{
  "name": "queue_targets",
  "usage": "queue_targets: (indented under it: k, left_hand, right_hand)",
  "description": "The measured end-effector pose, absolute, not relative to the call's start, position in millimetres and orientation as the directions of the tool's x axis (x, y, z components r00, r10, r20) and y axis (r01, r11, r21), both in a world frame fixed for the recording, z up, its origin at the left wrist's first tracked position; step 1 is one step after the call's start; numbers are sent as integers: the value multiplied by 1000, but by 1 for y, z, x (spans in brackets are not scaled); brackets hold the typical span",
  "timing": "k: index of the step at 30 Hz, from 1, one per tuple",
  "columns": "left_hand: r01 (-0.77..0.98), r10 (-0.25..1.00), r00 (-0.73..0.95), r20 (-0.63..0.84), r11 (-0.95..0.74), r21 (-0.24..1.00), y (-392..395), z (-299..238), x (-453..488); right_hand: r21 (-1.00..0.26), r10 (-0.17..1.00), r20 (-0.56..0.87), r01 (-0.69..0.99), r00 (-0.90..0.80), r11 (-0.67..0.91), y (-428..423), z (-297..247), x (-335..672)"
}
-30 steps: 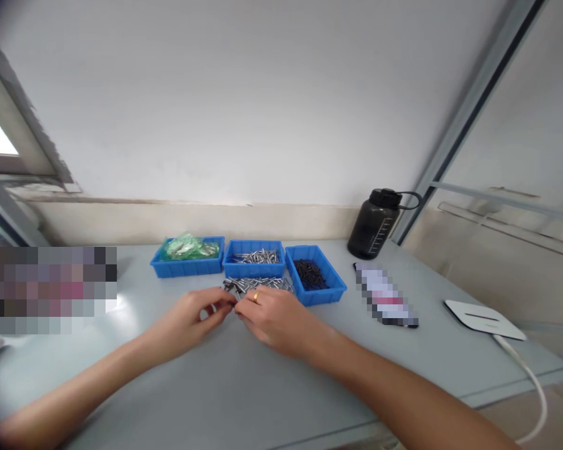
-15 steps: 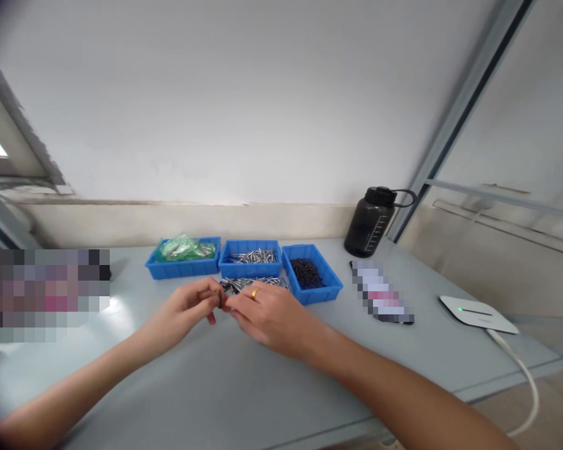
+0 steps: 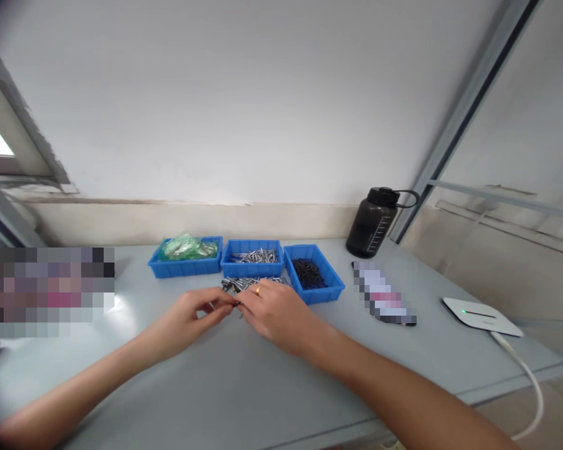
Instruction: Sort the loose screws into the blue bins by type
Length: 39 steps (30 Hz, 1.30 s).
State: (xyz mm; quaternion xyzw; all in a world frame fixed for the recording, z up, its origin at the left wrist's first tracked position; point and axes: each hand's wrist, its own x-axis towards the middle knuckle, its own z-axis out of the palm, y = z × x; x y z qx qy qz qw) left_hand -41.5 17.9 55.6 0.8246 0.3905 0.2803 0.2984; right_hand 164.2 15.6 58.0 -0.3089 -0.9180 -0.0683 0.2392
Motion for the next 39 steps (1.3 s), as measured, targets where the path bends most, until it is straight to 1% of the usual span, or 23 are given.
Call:
queue_targets:
  k: [4,11,16,23,29,39]
  left_hand:
    - [512,825,513,238,-517,686,19,53,-42]
    - [573,846,470,252,-510,642,22,49,-44]
    - [598,827,473,304,-554,579,24,48,-45]
    - [617,773,519,365,-634,466,22,46,-49]
    - [595,750,550,369,-661,457,21,46,-49]
    - [611,755,530,387,-656,443,22,45,-49]
  right_hand:
    - [-12,548,477,619,-687,785,17,58,164]
    - [-41,575,500,646,-647,762,18,57,164]
    - [-22,586,477,658,-655,753,17,58,163]
    - [18,592,403,653,-698,757,16,57,161]
    - [86,584,313,634,-749,768,15,58,160]
    - [78,578,274,617,-769,783,12,59,161]
